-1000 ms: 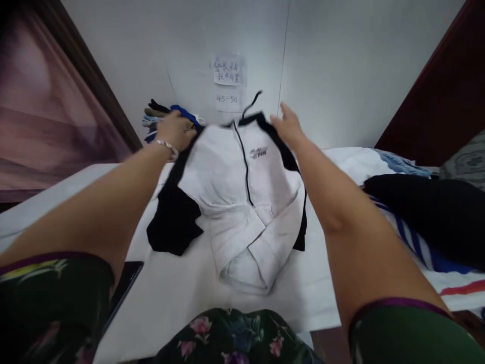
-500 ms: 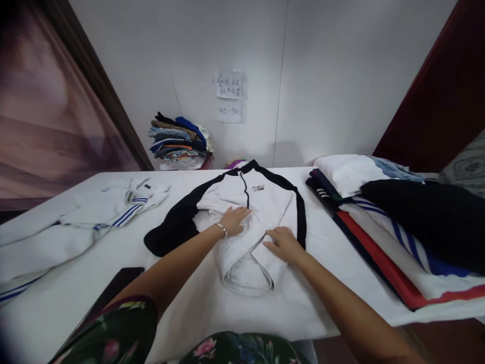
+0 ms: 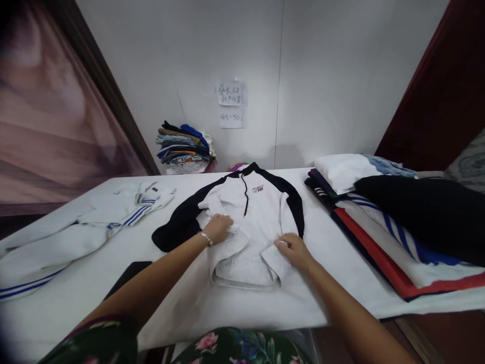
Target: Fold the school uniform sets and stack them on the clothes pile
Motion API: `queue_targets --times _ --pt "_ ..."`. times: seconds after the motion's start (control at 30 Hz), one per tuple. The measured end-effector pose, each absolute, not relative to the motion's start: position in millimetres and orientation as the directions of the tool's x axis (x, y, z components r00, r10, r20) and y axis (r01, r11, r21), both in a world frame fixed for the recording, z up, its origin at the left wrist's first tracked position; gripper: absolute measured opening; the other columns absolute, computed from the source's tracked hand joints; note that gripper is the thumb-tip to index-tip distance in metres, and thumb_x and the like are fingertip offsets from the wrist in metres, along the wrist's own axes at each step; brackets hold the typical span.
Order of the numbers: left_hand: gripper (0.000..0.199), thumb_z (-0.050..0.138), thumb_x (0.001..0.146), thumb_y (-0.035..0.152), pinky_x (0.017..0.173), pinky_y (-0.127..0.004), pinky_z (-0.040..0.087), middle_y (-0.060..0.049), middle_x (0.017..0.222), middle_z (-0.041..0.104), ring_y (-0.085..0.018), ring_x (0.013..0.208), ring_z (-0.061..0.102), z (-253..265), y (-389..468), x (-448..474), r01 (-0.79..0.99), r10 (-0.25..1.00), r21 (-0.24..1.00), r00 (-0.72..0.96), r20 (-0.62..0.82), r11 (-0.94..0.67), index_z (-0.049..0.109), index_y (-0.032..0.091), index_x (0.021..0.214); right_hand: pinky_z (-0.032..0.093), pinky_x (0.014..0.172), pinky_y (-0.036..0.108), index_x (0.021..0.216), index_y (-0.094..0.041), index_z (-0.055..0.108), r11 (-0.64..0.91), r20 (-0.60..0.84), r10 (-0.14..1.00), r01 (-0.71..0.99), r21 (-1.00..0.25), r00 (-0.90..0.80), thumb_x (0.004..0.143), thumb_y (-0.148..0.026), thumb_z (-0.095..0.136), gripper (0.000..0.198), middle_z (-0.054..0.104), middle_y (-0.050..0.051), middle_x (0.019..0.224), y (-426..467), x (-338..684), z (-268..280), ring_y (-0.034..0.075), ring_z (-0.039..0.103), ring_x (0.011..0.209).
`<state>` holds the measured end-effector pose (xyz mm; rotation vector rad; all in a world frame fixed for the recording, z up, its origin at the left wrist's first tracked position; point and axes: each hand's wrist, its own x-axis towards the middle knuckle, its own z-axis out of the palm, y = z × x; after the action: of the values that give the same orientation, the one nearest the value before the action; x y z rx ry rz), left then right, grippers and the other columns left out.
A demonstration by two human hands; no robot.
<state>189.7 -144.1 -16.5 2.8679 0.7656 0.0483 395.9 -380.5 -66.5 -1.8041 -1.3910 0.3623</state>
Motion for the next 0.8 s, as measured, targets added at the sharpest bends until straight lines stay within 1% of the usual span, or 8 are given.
queue_targets --times 0.13,0.27,0.37,0.47,0.53,0.6,0.7,0.8 --pt "0.015 0.049 0.068 0.014 0.089 -0.039 0.044 -0.007 0.099 0.063 -0.026 0.097 0.060 1 -131 100 0.584 0.601 0.154 0.794 0.093 -0.797 0.059 0.021 0.077 0.040 0.056 0.032 0.059 -0.024 0.057 -0.102 0.170 0.757 0.372 -0.923 0.631 0.080 -0.054 0.055 0.037 0.054 0.001 0.058 -410 410 -73 0.021 0.053 0.060" --pt "0.009 0.046 0.071 0.021 0.078 -0.032 0.047 -0.006 0.099 0.064 -0.022 0.088 0.062 1 -117 10 0.768 0.789 0.180 0.595 0.154 -0.614 0.054 0.024 0.074 0.043 0.057 0.037 0.050 -0.026 0.050 -0.071 0.103 0.631 0.190 -0.979 0.769 0.081 -0.056 0.052 0.043 0.053 0.004 0.053 -424 416 -76 0.025 0.055 0.061" --pt "0.011 0.042 0.070 0.018 0.073 -0.032 0.048 -0.006 0.091 0.067 -0.022 0.080 0.064 -4 -114 -30 0.881 0.894 0.152 0.442 0.074 -0.448 0.051 0.023 0.065 0.046 0.061 0.036 0.050 -0.025 0.049 -0.106 0.056 0.673 0.170 -0.980 0.737 0.081 -0.055 0.052 0.044 0.054 0.003 0.054 -424 413 -75 0.022 0.055 0.058" --pt "0.015 0.042 0.071 0.019 0.079 -0.035 0.048 -0.005 0.102 0.069 -0.024 0.090 0.064 -2 -118 -37 0.895 0.932 0.263 0.335 0.138 -0.361 0.055 0.024 0.069 0.049 0.076 0.036 0.074 -0.023 0.064 -0.155 0.118 0.617 0.268 -0.951 0.778 0.077 -0.049 0.057 0.028 0.067 0.005 0.083 -420 412 -81 0.023 0.062 0.080" --pt "0.015 0.043 0.072 0.022 0.082 -0.035 0.049 -0.003 0.104 0.069 -0.024 0.094 0.063 0 -128 -23 0.842 0.922 0.377 0.338 0.189 -0.386 0.058 0.026 0.075 0.049 0.083 0.038 0.097 -0.021 0.067 -0.248 0.116 0.530 0.284 -0.926 0.840 0.071 -0.045 0.061 0.036 0.068 0.008 0.101 -419 413 -86 0.026 0.062 0.092" --pt "0.015 0.046 0.073 0.026 0.083 -0.034 0.049 -0.002 0.102 0.069 -0.023 0.093 0.063 -1 -146 4 0.730 0.881 0.494 0.415 0.229 -0.472 0.060 0.026 0.078 0.050 0.083 0.038 0.108 -0.019 0.065 -0.294 0.070 0.498 0.244 -0.924 0.865 0.068 -0.040 0.062 0.046 0.068 0.009 0.105 -419 413 -89 0.026 0.063 0.093" --pt "0.019 0.050 0.076 0.032 0.081 -0.032 0.049 -0.003 0.098 0.069 -0.021 0.091 0.062 -6 -187 62 0.456 0.774 0.695 0.589 0.233 -0.556 0.063 0.023 0.086 0.050 0.084 0.037 0.112 -0.020 0.064 -0.179 0.033 0.567 0.162 -0.970 0.823 0.066 -0.035 0.064 0.048 0.069 0.006 0.107 -417 402 -80 0.026 0.064 0.095" --pt "0.028 0.056 0.079 0.038 0.075 -0.030 0.049 -0.005 0.100 0.067 -0.018 0.084 0.062 -14 -233 129 0.247 0.659 0.897 0.749 0.063 -0.367 0.063 0.022 0.100 0.049 0.088 0.036 0.120 -0.021 0.060 0.003 0.014 0.683 0.016 -1.000 0.731 0.069 -0.035 0.068 0.054 0.068 0.005 0.113 -403 374 -54 0.024 0.063 0.100"
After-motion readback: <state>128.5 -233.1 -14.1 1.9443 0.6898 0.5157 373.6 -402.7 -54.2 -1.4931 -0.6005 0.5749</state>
